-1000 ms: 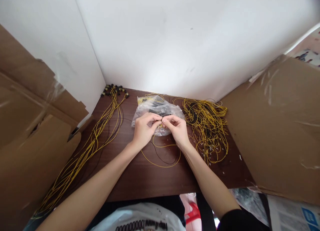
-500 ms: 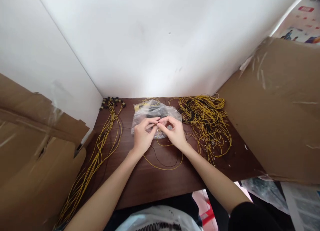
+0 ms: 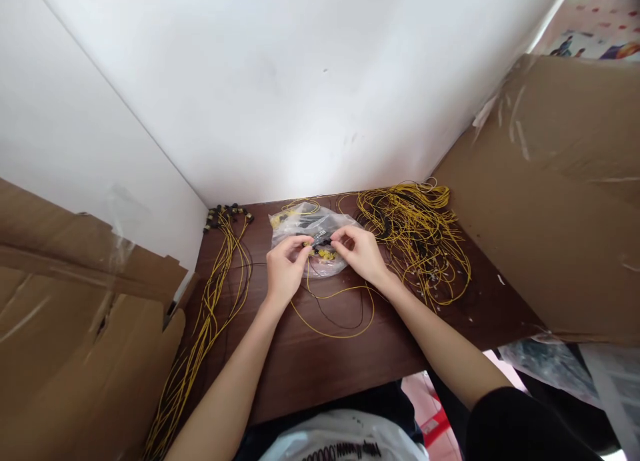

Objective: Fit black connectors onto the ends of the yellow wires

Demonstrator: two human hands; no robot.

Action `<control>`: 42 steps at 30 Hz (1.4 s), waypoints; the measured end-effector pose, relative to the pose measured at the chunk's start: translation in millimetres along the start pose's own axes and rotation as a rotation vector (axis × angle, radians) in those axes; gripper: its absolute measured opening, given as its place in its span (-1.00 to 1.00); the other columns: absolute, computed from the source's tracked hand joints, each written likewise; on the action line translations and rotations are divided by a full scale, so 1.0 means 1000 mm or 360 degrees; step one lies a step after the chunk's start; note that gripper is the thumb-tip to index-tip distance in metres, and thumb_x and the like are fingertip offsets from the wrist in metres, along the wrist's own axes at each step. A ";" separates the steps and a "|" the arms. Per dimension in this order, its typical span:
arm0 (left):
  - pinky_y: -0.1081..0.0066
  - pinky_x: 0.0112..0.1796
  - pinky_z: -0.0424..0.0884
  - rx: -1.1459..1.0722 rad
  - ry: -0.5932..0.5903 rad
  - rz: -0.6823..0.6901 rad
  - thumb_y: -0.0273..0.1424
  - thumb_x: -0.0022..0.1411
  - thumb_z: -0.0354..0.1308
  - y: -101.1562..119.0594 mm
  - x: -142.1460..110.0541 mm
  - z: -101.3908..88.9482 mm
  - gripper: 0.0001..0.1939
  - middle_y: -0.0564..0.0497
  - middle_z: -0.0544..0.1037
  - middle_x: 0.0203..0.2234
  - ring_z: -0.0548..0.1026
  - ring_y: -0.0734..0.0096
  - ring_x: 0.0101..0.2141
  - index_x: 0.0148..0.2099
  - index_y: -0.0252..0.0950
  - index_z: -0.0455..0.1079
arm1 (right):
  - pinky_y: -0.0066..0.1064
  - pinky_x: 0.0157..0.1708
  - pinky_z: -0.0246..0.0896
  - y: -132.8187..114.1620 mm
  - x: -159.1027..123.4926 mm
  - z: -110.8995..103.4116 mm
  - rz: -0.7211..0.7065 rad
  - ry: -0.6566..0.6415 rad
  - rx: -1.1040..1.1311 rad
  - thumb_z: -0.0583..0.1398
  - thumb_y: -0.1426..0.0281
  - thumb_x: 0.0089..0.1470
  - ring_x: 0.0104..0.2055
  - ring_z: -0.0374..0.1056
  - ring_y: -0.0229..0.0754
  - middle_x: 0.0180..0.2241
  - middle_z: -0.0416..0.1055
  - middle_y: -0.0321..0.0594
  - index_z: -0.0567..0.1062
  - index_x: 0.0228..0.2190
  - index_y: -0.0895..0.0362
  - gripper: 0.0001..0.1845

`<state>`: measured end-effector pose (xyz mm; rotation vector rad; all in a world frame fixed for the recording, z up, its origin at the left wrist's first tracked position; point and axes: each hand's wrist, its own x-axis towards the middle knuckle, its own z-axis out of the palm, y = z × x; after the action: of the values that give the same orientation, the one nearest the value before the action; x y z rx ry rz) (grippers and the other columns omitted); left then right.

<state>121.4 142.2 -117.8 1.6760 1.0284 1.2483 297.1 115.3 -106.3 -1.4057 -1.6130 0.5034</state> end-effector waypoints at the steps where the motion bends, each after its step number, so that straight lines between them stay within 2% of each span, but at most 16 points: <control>1: 0.30 -0.15 0.46 0.0009 -0.0025 -0.0012 -0.43 0.11 0.14 -0.001 0.001 -0.001 -0.85 -0.06 0.58 -0.29 0.55 0.32 -0.23 -0.23 -0.30 0.46 | -0.39 -0.39 0.21 0.001 -0.001 0.000 -0.0060 -0.0030 -0.0091 0.15 0.47 -0.01 -0.45 0.30 -0.25 -0.43 0.43 -0.22 0.48 -0.42 0.16 -0.91; 4: 0.31 -0.16 0.47 0.0085 -0.0079 -0.0035 -0.44 0.10 0.15 0.000 0.002 -0.003 -0.86 -0.05 0.59 -0.31 0.56 0.32 -0.25 -0.25 -0.31 0.46 | -0.34 -0.29 0.22 0.003 -0.003 0.003 -0.0202 -0.0089 -0.0284 0.12 0.53 -0.01 -0.36 0.30 -0.20 -0.37 0.39 -0.18 0.49 -0.42 0.15 -0.86; 9: 0.33 -0.18 0.47 0.0217 -0.0045 -0.0060 -0.46 0.08 0.15 0.006 0.002 -0.005 -0.86 -0.02 0.59 -0.33 0.56 0.32 -0.28 -0.27 -0.30 0.47 | -0.31 -0.16 0.20 -0.006 -0.007 0.013 -0.0337 -0.0119 -0.0291 0.11 0.48 0.09 -0.22 0.29 -0.15 -0.32 0.39 -0.15 0.50 -0.34 0.15 -0.84; 13: 0.35 -0.18 0.45 0.0211 -0.0054 -0.0082 -0.49 0.07 0.13 0.006 0.002 -0.003 -0.85 -0.03 0.59 -0.32 0.55 0.33 -0.28 -0.26 -0.31 0.47 | -0.27 -0.17 0.19 -0.016 -0.012 0.026 -0.0347 -0.0252 -0.0461 0.14 0.40 0.11 -0.19 0.25 -0.12 -0.29 0.37 -0.13 0.51 -0.28 0.15 -0.83; 17: 0.34 -0.18 0.45 0.0161 -0.0080 -0.0125 -0.51 0.06 0.12 0.003 0.002 -0.003 -0.83 -0.03 0.59 -0.31 0.55 0.33 -0.28 -0.26 -0.31 0.47 | -0.24 -0.18 0.19 -0.017 -0.014 0.035 -0.0313 -0.0288 -0.0605 0.17 0.43 0.07 -0.17 0.22 -0.09 -0.26 0.34 -0.12 0.53 -0.33 0.15 -0.87; 22: 0.37 -0.30 0.45 0.0059 -0.0069 -0.0186 -0.48 0.04 0.15 -0.001 0.004 -0.004 -0.83 -0.05 0.58 -0.30 0.53 0.35 -0.35 -0.26 -0.32 0.49 | -0.30 -0.20 0.21 -0.016 -0.009 0.032 -0.0274 -0.0236 -0.0283 0.20 0.47 0.02 -0.23 0.28 -0.17 -0.32 0.39 -0.17 0.52 -0.40 0.15 -0.93; 26: 0.41 -0.31 0.46 -0.0107 0.0015 -0.0083 -0.46 0.03 0.17 -0.001 0.006 -0.003 -0.85 -0.06 0.54 -0.23 0.51 0.34 -0.26 -0.28 -0.30 0.48 | -0.38 -0.34 0.27 -0.017 -0.006 0.023 0.0003 -0.0110 0.0180 0.24 0.44 -0.02 -0.38 0.37 -0.23 -0.42 0.48 -0.21 0.53 -0.38 0.16 -0.91; 29: 0.41 -0.29 0.45 -0.0150 -0.0010 -0.0053 -0.45 0.04 0.19 0.001 0.005 0.000 -0.85 -0.04 0.53 -0.29 0.51 0.39 -0.31 -0.27 -0.29 0.49 | -0.38 -0.35 0.31 -0.016 -0.005 0.018 0.0132 0.0022 0.0439 0.27 0.41 -0.06 -0.40 0.41 -0.22 -0.42 0.51 -0.22 0.54 -0.36 0.15 -0.86; 33: 0.42 -0.29 0.45 -0.0216 -0.0022 -0.0120 -0.46 -0.02 0.25 0.002 0.002 0.006 -0.75 -0.02 0.54 -0.36 0.51 0.41 -0.35 -0.21 -0.30 0.46 | -0.39 -0.35 0.31 -0.015 -0.005 0.016 0.0040 0.0107 0.0479 0.26 0.43 -0.05 -0.37 0.40 -0.23 -0.39 0.50 -0.21 0.57 -0.35 0.13 -0.86; 36: 0.45 -0.33 0.44 -0.0231 0.0006 -0.0149 -0.44 -0.05 0.28 0.003 -0.001 0.009 -0.78 0.00 0.54 -0.42 0.50 0.44 -0.40 -0.26 -0.31 0.46 | -0.41 -0.37 0.30 -0.015 -0.006 0.017 0.0002 0.0083 0.0450 0.23 0.45 0.00 -0.36 0.40 -0.24 -0.38 0.49 -0.21 0.58 -0.34 0.11 -0.86; 42: 0.43 -0.29 0.45 -0.0199 -0.0011 -0.0004 -0.41 0.03 0.24 0.004 -0.003 0.008 -0.85 -0.02 0.53 -0.35 0.50 0.43 -0.35 -0.28 -0.30 0.49 | -0.40 -0.38 0.28 -0.015 -0.007 0.016 -0.0094 0.0100 0.0351 0.22 0.46 0.00 -0.37 0.38 -0.24 -0.39 0.48 -0.21 0.58 -0.35 0.10 -0.86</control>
<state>129.6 136.4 -116.5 1.5818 0.9287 1.2778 275.2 108.3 -105.1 -1.1950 -1.4953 0.5786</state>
